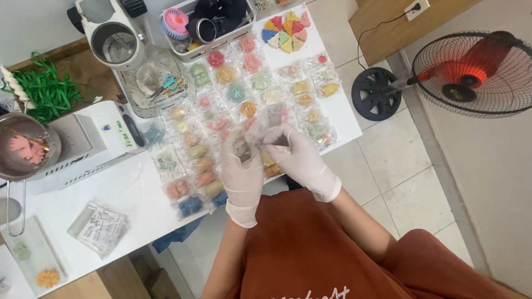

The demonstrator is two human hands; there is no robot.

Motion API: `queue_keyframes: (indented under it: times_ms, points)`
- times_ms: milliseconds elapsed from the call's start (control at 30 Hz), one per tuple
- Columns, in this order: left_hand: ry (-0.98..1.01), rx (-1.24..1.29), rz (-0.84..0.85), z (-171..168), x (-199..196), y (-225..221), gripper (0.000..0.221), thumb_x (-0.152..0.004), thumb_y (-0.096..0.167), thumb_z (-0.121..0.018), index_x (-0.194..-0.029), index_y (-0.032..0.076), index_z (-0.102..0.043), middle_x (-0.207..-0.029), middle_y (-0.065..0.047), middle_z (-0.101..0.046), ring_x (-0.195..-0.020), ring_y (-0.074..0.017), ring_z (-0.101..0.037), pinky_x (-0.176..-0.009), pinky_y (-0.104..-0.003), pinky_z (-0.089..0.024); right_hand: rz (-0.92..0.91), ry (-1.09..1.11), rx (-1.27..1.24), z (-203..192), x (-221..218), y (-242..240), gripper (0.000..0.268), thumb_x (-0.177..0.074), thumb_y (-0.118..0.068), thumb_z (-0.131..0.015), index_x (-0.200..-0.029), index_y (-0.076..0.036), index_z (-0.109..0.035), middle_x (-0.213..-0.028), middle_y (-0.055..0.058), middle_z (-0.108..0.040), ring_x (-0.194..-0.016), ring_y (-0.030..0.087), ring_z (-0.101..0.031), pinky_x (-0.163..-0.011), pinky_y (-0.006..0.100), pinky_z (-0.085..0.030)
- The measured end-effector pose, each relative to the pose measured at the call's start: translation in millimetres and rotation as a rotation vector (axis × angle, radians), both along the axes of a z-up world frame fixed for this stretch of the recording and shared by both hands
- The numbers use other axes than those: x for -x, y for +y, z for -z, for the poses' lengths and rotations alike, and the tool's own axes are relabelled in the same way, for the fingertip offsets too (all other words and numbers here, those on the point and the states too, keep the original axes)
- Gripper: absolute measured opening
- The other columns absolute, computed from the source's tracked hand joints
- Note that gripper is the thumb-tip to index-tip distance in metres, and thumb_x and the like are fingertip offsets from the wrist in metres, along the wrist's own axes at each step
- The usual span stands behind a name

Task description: The person is inspecting, checking labels, and arranging individually packaged wax melts on a workspace.

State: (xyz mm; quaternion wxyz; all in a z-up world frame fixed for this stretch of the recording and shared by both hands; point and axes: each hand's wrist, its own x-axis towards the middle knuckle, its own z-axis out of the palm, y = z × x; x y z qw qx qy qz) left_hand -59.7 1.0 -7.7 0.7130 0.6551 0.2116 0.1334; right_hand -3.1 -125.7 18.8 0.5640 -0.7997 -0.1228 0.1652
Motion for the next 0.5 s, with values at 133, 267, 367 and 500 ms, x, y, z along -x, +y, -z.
queue_keyframes:
  times_ms: [133, 267, 367, 500]
  points:
    - [0.053, -0.117, -0.042, -1, -23, -31, 0.049, -0.096, -0.001, -0.063, -0.142, 0.001, -0.048, -0.132, -0.016, -0.063, -0.118, -0.0209, -0.066, -0.096, -0.031, -0.055, -0.153, -0.097, -0.031, -10, -22, -26, 0.011, -0.096, -0.005, -0.064, -0.107, -0.003, -0.062, -0.109, 0.007, -0.075, -0.102, 0.013, -0.072, -0.092, 0.029, -0.056]
    - [0.082, -0.230, -0.082, 16, -35, -55, 0.050, -0.100, -0.004, -0.058, -0.147, 0.001, -0.044, -0.141, -0.017, -0.060, -0.126, -0.0245, -0.063, -0.103, -0.035, -0.052, -0.127, 0.195, 0.067, -23, -41, -47, 0.017, -0.095, -0.011, -0.065, -0.111, -0.006, -0.064, -0.095, 0.010, -0.073, -0.082, 0.021, -0.068, -0.074, 0.033, -0.053]
    - [0.035, -0.232, -0.049, 41, -41, -67, 0.059, -0.101, -0.007, -0.056, -0.155, 0.001, -0.033, -0.147, -0.020, -0.055, -0.135, -0.0282, -0.058, -0.110, -0.038, -0.048, -0.182, 0.136, 0.045, 3, -51, -69, 0.017, -0.095, -0.010, -0.065, -0.112, -0.006, -0.064, -0.094, 0.012, -0.071, -0.079, 0.026, -0.066, -0.072, 0.035, -0.052]
    - [0.189, -0.056, 0.059, 56, -60, -80, 0.084, -0.090, -0.011, -0.055, -0.161, 0.005, -0.012, -0.156, -0.018, -0.041, -0.138, -0.0286, -0.052, -0.108, -0.039, -0.049, -0.338, -0.116, -0.040, 30, -67, -100, 0.016, -0.095, -0.009, -0.066, -0.111, -0.005, -0.063, -0.102, 0.011, -0.070, -0.091, 0.026, -0.070, -0.080, 0.034, -0.054]
